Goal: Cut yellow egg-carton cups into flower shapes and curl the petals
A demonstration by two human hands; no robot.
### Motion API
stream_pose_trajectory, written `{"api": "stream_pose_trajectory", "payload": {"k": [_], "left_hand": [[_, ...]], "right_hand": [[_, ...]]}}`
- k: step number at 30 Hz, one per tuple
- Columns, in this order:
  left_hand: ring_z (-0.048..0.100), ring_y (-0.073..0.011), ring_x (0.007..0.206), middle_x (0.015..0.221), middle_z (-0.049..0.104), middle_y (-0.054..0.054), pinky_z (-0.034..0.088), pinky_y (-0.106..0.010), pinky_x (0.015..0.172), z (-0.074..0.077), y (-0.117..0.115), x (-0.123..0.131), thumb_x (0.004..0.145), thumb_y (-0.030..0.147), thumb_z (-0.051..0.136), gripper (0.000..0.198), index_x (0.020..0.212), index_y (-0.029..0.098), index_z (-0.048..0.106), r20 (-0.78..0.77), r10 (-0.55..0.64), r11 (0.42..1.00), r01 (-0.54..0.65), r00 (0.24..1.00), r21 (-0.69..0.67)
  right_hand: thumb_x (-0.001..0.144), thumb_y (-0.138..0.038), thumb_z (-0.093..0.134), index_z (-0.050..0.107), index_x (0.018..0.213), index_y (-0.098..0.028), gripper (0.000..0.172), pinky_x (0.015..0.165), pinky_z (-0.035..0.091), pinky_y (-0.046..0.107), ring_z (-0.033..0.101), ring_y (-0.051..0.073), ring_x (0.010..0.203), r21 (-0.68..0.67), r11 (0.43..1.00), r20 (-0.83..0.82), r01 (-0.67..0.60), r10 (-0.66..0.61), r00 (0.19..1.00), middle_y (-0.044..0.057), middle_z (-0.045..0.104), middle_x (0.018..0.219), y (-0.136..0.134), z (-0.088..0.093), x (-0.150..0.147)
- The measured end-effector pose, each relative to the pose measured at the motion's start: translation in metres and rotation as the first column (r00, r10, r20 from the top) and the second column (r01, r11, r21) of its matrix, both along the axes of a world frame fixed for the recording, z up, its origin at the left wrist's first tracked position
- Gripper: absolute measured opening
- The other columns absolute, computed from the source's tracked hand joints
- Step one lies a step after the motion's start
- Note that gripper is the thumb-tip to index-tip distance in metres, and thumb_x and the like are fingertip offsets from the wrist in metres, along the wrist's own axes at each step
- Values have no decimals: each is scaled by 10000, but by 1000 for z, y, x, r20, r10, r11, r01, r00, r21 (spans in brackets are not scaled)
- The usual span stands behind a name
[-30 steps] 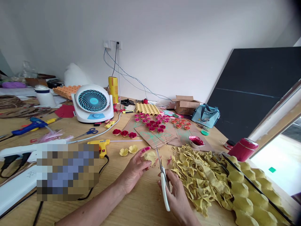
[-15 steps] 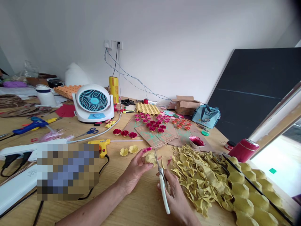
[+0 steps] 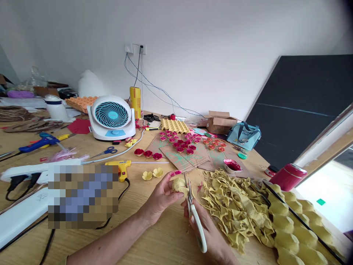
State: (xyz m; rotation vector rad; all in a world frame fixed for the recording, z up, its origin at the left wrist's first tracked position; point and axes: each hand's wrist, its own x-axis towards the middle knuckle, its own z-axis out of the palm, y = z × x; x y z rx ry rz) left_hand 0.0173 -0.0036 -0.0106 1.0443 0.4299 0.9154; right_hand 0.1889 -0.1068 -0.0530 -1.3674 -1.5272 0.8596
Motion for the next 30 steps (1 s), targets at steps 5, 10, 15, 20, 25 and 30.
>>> {"api": "stream_pose_trajectory", "payload": {"k": [5, 10, 15, 20, 25, 30], "left_hand": [[644, -194, 986, 1005, 722, -20, 426, -296, 898, -2, 0, 1, 700, 240, 827, 630, 1258, 243, 535, -5, 2, 1000, -2, 1000, -11], [636, -170, 969, 1002, 716, -15, 419, -269, 882, -4, -2, 4, 689, 214, 839, 616, 1236, 242, 556, 32, 8, 999, -6, 999, -53], [637, -155, 930, 978, 715, -5, 418, -261, 870, -4, -3, 5, 671, 201, 849, 597, 1202, 235, 578, 49, 21, 997, -18, 999, -73], [644, -165, 940, 980, 718, -10, 420, -279, 890, -5, -2, 5, 676, 197, 842, 614, 1223, 232, 567, 62, -6, 996, 11, 998, -85], [645, -150, 892, 954, 717, -7, 429, -278, 871, -5, -3, 6, 665, 170, 845, 608, 1204, 217, 569, 100, -13, 993, 25, 995, -114], [634, -131, 863, 931, 720, -1, 423, -265, 846, -5, -3, 7, 654, 142, 846, 592, 1174, 202, 569, 158, -43, 989, 65, 986, -134]], "right_hand": [[913, -479, 571, 648, 1210, -277, 367, 964, 481, 369, 593, 264, 1072, 13, 1000, -7, 21, -21, 1000, 48, 668, 1049, 0, -1, 1], [915, -486, 563, 641, 1223, -288, 374, 959, 481, 362, 600, 260, 1048, 16, 1000, 7, 22, -22, 1000, 45, 672, 1075, 0, -1, 0], [920, -508, 546, 641, 1219, -298, 378, 963, 470, 365, 589, 261, 1049, -4, 1000, 13, 21, -21, 1000, 42, 668, 1085, 0, -2, 0], [906, -546, 548, 647, 1220, -297, 413, 940, 469, 369, 576, 274, 1040, 16, 999, -3, 27, -27, 1000, 48, 663, 1078, 0, -1, -1], [926, -588, 487, 633, 1207, -304, 426, 837, 471, 332, 567, 240, 889, 56, 998, 5, -1, 1, 1000, 36, 633, 946, 1, 2, -4], [920, -653, 428, 620, 1075, -254, 469, 790, 434, 336, 500, 226, 843, 76, 996, 8, -37, 36, 999, 34, 563, 897, 3, 10, -8]]}}
